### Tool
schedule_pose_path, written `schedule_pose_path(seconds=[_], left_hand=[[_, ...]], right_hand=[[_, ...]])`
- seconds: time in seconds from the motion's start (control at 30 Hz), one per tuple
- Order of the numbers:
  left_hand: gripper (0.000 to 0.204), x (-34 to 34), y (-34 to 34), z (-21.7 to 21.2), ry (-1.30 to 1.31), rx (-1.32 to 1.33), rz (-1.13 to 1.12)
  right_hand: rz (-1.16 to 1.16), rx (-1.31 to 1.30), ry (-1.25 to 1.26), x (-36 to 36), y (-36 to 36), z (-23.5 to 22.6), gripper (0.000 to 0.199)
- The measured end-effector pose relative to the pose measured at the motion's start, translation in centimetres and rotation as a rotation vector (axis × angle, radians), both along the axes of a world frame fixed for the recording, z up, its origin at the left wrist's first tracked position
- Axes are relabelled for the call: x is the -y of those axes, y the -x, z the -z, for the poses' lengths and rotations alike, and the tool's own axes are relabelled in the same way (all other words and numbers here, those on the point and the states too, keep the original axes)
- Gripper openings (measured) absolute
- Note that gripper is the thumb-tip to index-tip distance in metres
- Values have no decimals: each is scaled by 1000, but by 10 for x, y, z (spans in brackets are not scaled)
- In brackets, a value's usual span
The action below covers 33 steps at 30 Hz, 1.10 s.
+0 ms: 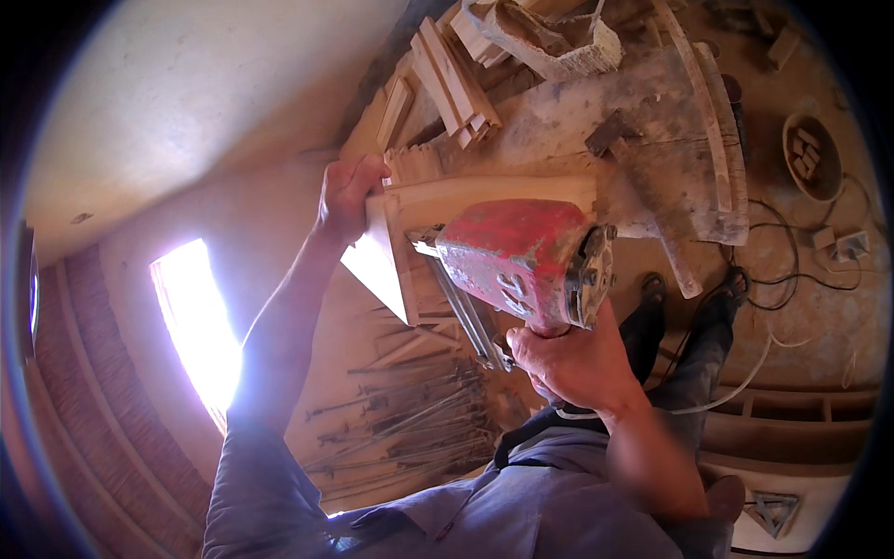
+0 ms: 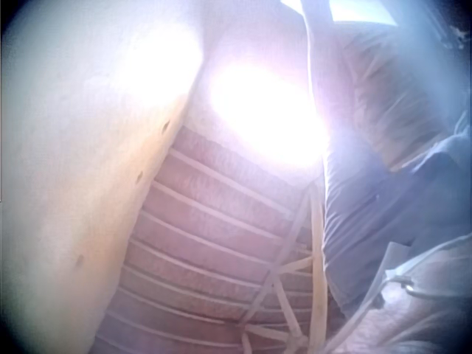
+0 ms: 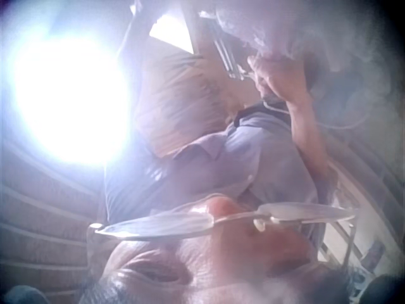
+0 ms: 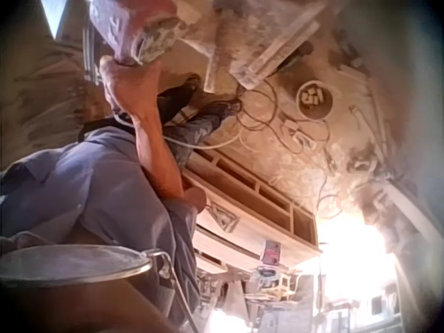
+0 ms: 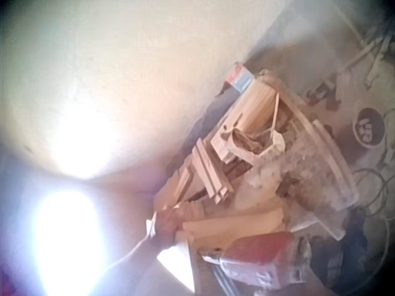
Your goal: The person joins wooden panels using a jointer machine and then assembles them into a box using a nail gun and a hammer.
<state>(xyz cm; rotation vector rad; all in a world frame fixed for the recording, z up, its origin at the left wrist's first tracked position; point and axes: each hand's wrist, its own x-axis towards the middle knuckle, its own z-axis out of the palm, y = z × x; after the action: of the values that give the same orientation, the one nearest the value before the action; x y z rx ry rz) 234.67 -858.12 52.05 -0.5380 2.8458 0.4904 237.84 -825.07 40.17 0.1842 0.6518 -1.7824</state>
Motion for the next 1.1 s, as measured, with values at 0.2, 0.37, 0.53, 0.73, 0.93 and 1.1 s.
schedule_pose_path(seconds=[0.2, 0.37, 0.53, 0.73, 0.93, 1.1], left_hand=[[47, 6, -3, 1, -2, 19, -47], [49, 5, -3, 2, 14, 24, -63], [49, 8, -5, 4, -17, -7, -69], [46, 5, -4, 2, -27, 2, -71], [46, 8, -3, 4, -39, 1, -58], [45, 10, -4, 5, -54, -7, -56]], right_hand=[[-40, -22, -8, 1, -1, 3, 8], [-45, -43, -26, 2, 0, 6, 9], [1, -68, -47, 1, -3, 4, 9], [18, -4, -22, -9, -14, 12, 14], [-92, -21, -52, -10, -20, 9, 26], [-86, -59, -43, -3, -18, 6, 39]])
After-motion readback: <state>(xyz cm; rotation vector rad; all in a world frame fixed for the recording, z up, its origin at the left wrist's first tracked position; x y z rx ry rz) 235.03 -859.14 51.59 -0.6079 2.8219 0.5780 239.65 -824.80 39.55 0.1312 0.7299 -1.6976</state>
